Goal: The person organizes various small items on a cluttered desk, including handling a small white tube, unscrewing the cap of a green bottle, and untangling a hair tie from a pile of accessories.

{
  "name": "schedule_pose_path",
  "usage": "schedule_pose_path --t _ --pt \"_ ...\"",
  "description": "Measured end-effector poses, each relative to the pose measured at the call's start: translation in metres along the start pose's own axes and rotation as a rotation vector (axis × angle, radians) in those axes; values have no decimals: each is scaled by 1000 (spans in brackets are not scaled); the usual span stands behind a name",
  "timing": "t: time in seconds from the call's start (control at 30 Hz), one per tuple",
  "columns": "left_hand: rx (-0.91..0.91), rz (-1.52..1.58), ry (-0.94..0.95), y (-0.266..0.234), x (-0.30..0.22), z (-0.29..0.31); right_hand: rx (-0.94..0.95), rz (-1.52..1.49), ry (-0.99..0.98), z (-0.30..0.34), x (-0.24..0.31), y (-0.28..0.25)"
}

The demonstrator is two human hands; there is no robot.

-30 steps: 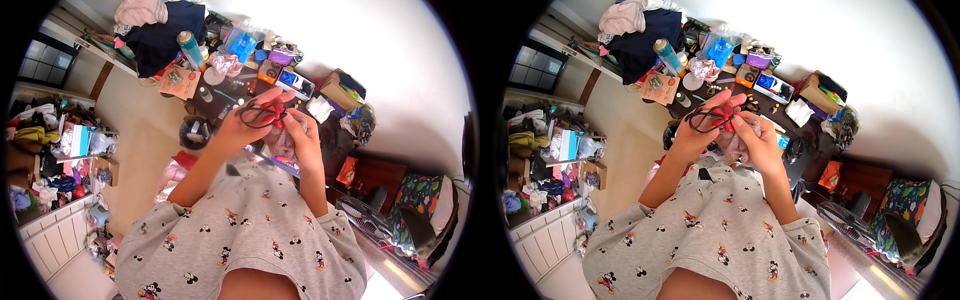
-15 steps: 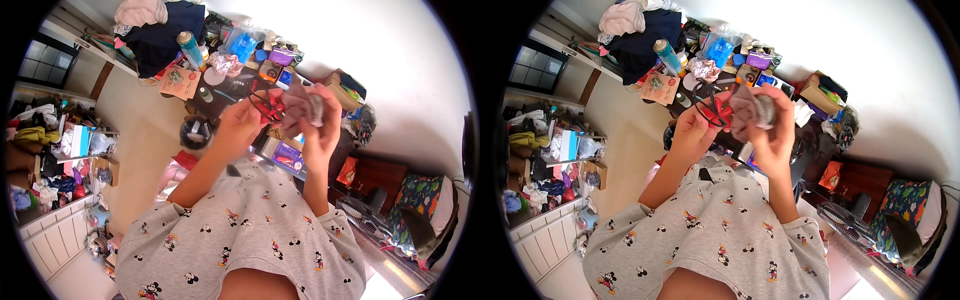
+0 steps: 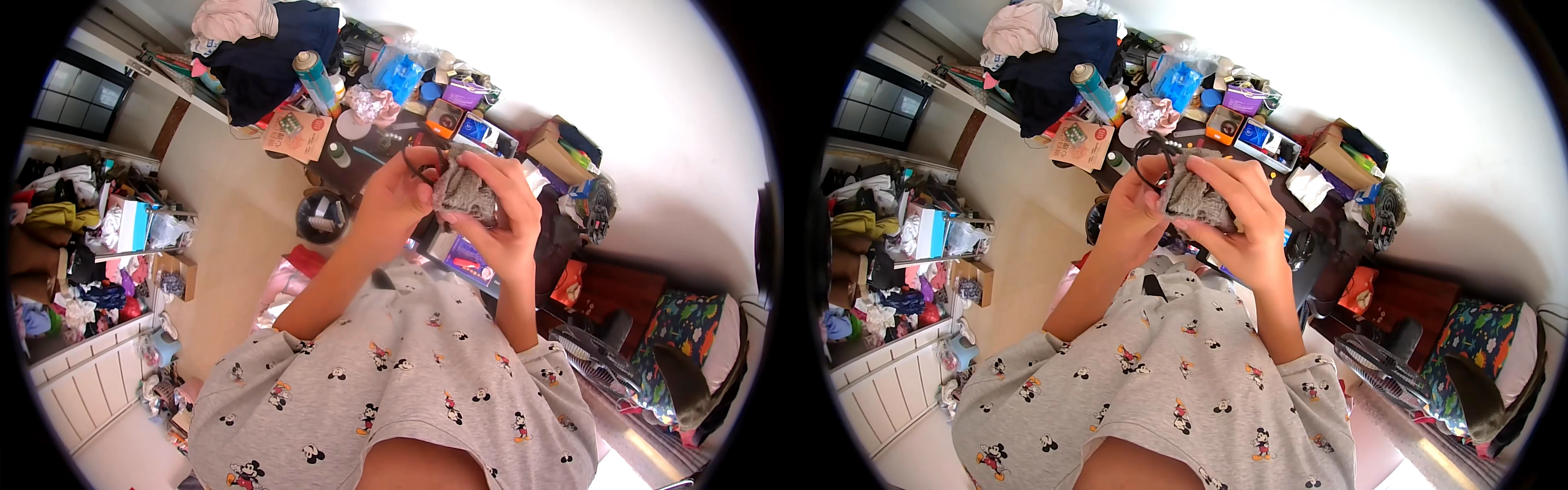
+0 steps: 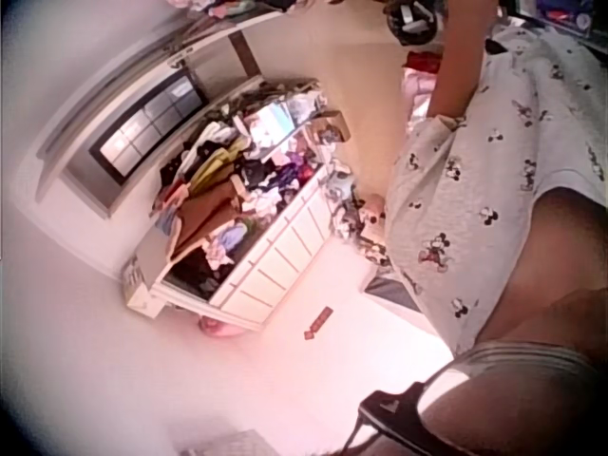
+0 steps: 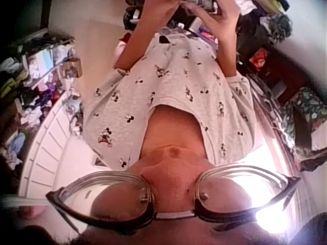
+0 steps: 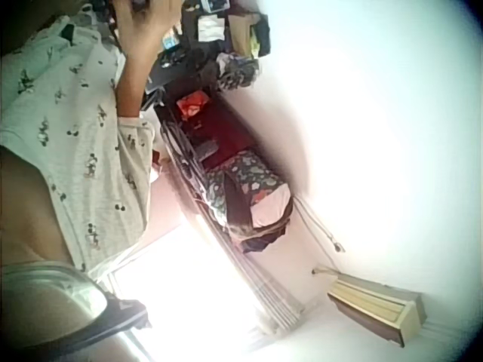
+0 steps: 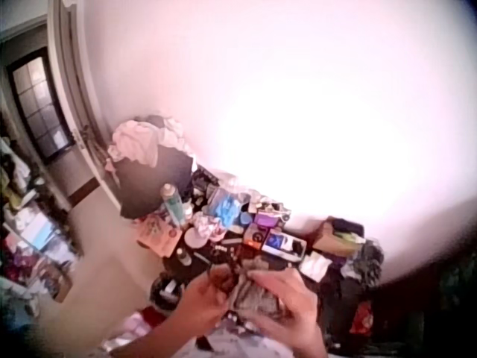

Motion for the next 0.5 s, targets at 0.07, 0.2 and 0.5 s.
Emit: schedule_pose_path --t 0.07,0.2,0.5 --pt "-27 -50 -17 -4 1 0 20 115 -28 -4 6 0" --pt "-35 -77 13 -3 -4 0 69 106 9 -6 5 3" --pt "15 -189 -136 3 -3 -1 -4 68 31 3 -4 2"
Point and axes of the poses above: each hand's wrist, its own z-axis away from the middle knuckle, its own y-axis out of the palm, x = y × z, the point moved 9 cm from there along -z, towards the middle knuckle, and after that the axes turned 12 degrees about x, right-handed, at the moved point
